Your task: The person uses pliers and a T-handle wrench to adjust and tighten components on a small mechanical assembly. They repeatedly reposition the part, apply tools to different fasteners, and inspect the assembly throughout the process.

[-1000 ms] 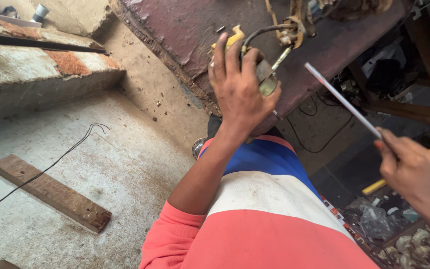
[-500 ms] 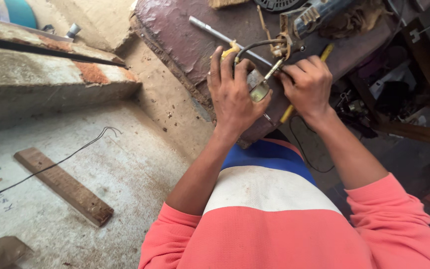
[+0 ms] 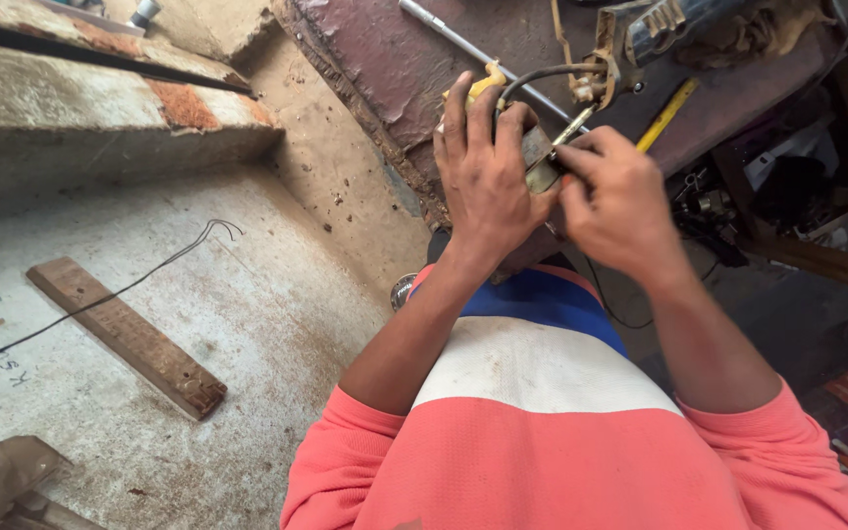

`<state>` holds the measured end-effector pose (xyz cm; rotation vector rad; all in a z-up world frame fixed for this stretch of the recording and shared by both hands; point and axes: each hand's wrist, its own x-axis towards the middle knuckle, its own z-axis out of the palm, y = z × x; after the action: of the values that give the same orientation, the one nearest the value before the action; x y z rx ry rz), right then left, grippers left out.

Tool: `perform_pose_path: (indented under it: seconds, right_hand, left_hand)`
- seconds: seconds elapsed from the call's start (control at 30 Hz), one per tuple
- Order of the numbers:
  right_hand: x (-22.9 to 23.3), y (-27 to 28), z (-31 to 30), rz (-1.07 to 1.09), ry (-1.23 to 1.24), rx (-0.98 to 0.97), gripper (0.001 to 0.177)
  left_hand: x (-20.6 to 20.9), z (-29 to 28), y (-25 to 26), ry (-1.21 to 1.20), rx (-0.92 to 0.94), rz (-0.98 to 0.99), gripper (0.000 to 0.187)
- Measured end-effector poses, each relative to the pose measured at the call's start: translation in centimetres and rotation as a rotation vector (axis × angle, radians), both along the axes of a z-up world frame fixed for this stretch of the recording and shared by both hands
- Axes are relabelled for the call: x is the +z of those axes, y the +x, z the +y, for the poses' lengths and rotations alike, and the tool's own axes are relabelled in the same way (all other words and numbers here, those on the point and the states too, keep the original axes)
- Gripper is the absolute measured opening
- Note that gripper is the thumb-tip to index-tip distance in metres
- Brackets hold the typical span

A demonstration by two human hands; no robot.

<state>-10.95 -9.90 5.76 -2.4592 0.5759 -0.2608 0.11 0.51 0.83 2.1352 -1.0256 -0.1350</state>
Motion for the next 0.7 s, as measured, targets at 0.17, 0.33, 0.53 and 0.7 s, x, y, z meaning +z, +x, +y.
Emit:
perform_pose_path:
  seconds: [0.17,0.33,0.53,0.7]
  right_hand:
    - [-0.5,0.4,-2.2,0.088,0.350,-0.141,0.016]
    - [-1.3,0.6,-4.0,0.125,0.776,-0.245,0.017]
    - [-2.4,1.2,-5.4,0.222,1.114,-0.374,0.020]
    - [-1.4,0.8,-5.1,0.312,0.795,-0.214,0.020]
  left_hand:
    - [0.2,-0.3,0.0,0.007,0.015,0.013,0.059]
    - [0.4,-0.1,0.0,0.037,-0.004,0.027,0.063]
    - [0.5,-0.4,0.1,0.011,0.005,0.047,0.063]
    - [0.8,-0.4,0.1,0.032,-0.002,0.070,0.064]
